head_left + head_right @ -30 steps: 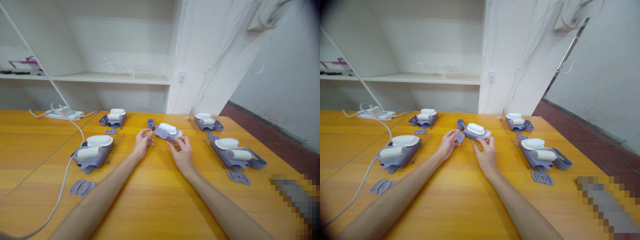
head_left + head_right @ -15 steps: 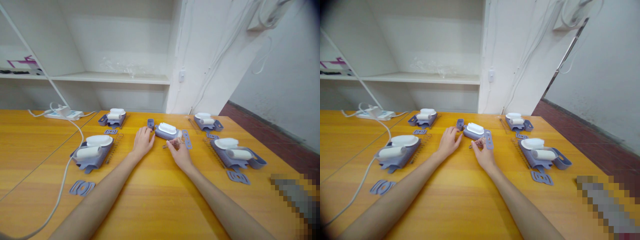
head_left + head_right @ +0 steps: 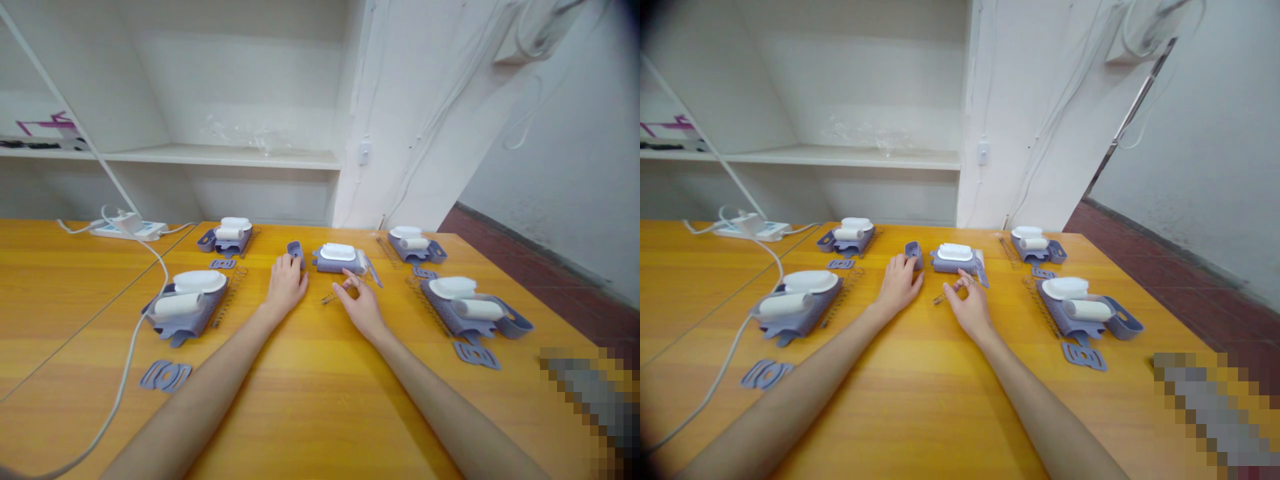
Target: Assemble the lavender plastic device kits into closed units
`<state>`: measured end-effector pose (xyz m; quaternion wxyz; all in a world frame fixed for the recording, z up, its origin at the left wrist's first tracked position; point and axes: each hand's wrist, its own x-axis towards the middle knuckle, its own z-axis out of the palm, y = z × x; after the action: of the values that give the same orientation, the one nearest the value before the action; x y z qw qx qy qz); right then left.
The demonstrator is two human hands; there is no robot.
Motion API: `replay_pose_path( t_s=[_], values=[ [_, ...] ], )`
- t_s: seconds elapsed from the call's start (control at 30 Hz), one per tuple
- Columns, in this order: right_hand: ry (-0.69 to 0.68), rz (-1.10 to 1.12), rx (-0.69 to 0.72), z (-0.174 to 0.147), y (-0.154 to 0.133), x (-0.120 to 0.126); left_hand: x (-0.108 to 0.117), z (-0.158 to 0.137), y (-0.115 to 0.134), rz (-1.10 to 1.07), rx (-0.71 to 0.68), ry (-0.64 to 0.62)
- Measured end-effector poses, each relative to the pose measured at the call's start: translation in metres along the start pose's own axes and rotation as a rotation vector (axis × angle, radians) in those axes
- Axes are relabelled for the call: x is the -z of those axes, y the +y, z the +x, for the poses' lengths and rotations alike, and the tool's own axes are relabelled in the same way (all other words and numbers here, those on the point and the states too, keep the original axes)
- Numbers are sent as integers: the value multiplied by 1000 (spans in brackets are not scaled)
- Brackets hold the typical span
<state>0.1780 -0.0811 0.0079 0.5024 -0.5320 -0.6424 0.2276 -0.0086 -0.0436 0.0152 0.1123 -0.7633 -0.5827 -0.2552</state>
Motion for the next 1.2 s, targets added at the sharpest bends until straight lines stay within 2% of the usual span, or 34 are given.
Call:
replay_pose_path(
  t_s=[0.17,0.4,0.6,0.7,0.8,0.93,1.07,1.2],
  values=[
    [37,28,-12,2,3,0,-1,-1,-2,16,-7,29],
    [102,156,-43,5,10,-3,-3,-3,-3,-81,-19,40],
    [150,437,-167,5,6,-1,7,-7,4,-326,-228,102],
    [144,501,-211,3,3,0,13,-10,9,-354,-330,105],
    [142,531,-227,2,1,1,17,-13,12,-348,-370,75],
    [146,584,-226,2,-1,1,16,-15,13,-362,-350,8],
    [140,600,-181,2,-1,2,11,-15,11,-445,-312,4],
    [151,582,-140,2,0,1,5,-12,8,-613,-189,-22]
  ],
)
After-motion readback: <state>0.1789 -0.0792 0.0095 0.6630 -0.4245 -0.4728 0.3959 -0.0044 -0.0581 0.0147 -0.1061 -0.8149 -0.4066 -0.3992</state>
